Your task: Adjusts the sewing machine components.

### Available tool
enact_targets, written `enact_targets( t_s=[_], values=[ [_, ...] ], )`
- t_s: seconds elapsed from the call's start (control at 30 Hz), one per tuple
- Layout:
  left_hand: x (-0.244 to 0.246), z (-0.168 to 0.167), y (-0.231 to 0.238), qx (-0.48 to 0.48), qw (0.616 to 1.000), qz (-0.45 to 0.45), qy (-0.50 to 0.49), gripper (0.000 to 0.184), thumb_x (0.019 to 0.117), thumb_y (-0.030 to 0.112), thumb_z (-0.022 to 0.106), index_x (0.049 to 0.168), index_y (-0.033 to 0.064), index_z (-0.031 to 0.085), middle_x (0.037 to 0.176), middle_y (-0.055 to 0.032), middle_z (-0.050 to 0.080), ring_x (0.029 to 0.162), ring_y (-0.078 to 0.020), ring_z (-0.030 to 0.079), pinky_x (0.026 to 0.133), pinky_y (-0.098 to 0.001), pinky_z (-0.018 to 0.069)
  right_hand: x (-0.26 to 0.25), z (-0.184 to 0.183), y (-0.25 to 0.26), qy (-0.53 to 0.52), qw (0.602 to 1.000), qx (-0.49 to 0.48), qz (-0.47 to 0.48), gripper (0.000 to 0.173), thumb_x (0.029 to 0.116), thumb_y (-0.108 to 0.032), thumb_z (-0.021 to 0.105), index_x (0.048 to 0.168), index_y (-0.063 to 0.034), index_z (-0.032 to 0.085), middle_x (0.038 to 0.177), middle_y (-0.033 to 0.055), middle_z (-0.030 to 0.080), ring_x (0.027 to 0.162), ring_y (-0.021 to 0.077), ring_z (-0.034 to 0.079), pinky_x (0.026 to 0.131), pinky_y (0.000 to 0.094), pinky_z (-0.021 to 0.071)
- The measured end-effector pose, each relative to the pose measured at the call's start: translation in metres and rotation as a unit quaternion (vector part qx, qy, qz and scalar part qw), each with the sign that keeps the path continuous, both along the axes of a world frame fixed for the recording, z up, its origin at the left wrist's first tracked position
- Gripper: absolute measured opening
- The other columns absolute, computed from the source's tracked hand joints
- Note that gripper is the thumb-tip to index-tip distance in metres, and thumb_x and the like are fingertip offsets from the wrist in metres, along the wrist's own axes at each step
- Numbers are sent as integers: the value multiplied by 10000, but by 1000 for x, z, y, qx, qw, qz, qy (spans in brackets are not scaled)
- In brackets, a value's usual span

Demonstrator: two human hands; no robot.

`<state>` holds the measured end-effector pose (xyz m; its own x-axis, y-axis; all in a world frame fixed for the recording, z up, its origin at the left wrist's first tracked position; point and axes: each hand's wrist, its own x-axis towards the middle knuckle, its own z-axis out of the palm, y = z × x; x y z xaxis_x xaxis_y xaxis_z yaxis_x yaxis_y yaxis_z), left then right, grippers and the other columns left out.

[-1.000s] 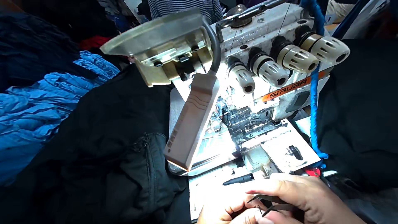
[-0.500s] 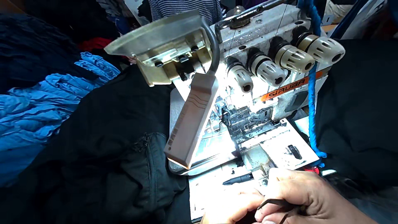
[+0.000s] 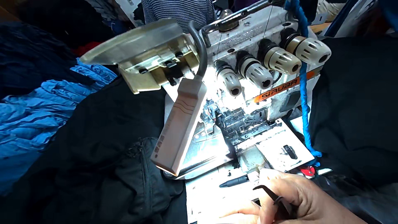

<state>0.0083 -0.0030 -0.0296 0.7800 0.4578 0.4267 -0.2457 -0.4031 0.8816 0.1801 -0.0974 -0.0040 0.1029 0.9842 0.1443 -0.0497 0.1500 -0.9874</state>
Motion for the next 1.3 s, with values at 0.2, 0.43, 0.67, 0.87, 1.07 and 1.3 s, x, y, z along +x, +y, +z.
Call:
enact_targets(
  t_s=[0.2, 0.43, 0.67, 0.87, 1.07, 1.3],
  values=[
    [2, 0, -6, -8, 999, 39, 5, 185, 1013, 130, 620, 917, 14, 727, 911, 40, 743, 943, 77, 646, 912, -137, 500, 0, -3, -2, -22, 1000, -5, -15, 249, 919, -142, 727, 1039, 71, 681, 873, 30, 616, 752, -35, 509, 672, 120, 412],
    [4, -7, 0, -140, 977, 159, -5, 153, 990, 223, 645, 971, 219, 797, 981, 112, 766, 942, -4, 710, 865, -193, 579, 16, -13, -10, -183, 973, 11, -141, 414, 1097, -230, 407, 1329, 7, 654, 958, 70, 649, 757, 14, 544, 667, 152, 458],
    [10, -8, 2, -183, 970, 157, -21, 158, 975, 167, 655, 918, 167, 802, 946, 72, 778, 920, -19, 723, 861, -204, 586, 12, -19, -16, -258, 955, 7, -146, 253, 1050, -148, 547, 1061, 49, 705, 831, 141, 691, 696, 108, 622, 666, 203, 506],
    [8, -10, 2, -199, 970, 141, -21, 157, 968, 141, 648, 913, 179, 790, 948, 80, 779, 898, -16, 732, 838, -212, 601, 11, -22, -17, -276, 954, 11, -116, 242, 1038, -131, 574, 1114, 34, 735, 914, 190, 719, 774, 188, 677, 725, 259, 536],
    [7, -8, 1, -227, 964, 133, -25, 145, 962, 160, 662, 927, 173, 802, 938, 79, 781, 889, -12, 735, 831, -212, 608, 9, -22, -15, -273, 956, 12, -110, 225, 1031, -130, 585, 1077, 30, 738, 896, 178, 722, 760, 166, 670, 714, 235, 527],
    [6, -11, 3, -192, 972, 134, -10, 150, 965, 184, 659, 919, 194, 801, 934, 117, 770, 896, 18, 716, 830, -189, 590, 10, -20, -12, -269, 957, 13, -110, 212, 1020, -116, 598, 1033, 28, 754, 839, 160, 722, 733, 147, 663, 696, 217, 518]
  ],
)
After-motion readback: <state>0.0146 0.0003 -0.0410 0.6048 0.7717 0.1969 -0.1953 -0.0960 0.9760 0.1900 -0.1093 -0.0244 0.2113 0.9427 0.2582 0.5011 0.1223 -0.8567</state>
